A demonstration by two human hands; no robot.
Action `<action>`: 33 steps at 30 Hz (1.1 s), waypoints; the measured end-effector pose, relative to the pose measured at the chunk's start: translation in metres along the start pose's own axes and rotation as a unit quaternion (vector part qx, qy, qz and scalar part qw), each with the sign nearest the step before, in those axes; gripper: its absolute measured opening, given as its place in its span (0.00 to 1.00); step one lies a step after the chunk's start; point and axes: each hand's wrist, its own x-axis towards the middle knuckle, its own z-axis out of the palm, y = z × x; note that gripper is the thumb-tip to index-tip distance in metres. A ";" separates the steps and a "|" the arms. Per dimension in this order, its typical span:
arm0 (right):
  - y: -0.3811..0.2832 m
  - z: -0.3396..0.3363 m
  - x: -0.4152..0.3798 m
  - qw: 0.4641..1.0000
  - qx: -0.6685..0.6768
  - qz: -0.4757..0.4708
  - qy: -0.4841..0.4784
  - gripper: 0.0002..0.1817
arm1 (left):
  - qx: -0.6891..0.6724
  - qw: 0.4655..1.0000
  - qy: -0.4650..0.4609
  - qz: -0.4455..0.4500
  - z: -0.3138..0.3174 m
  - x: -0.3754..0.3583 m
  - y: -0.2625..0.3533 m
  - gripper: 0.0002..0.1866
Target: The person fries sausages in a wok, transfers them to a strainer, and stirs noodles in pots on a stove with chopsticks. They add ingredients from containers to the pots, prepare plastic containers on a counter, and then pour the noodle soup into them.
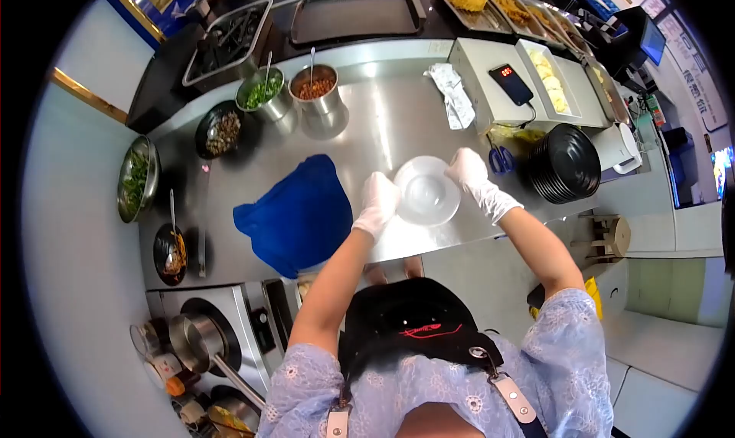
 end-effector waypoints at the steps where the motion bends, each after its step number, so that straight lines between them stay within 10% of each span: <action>1: 0.001 -0.004 0.002 1.000 -0.004 -0.008 0.001 0.11 | 0.006 1.000 -0.005 -0.009 0.000 -0.004 0.004 0.06; 33: 0.048 -0.024 0.034 0.996 0.032 -0.034 -0.078 0.07 | -0.039 0.999 -0.021 -0.023 0.018 -0.004 0.066 0.08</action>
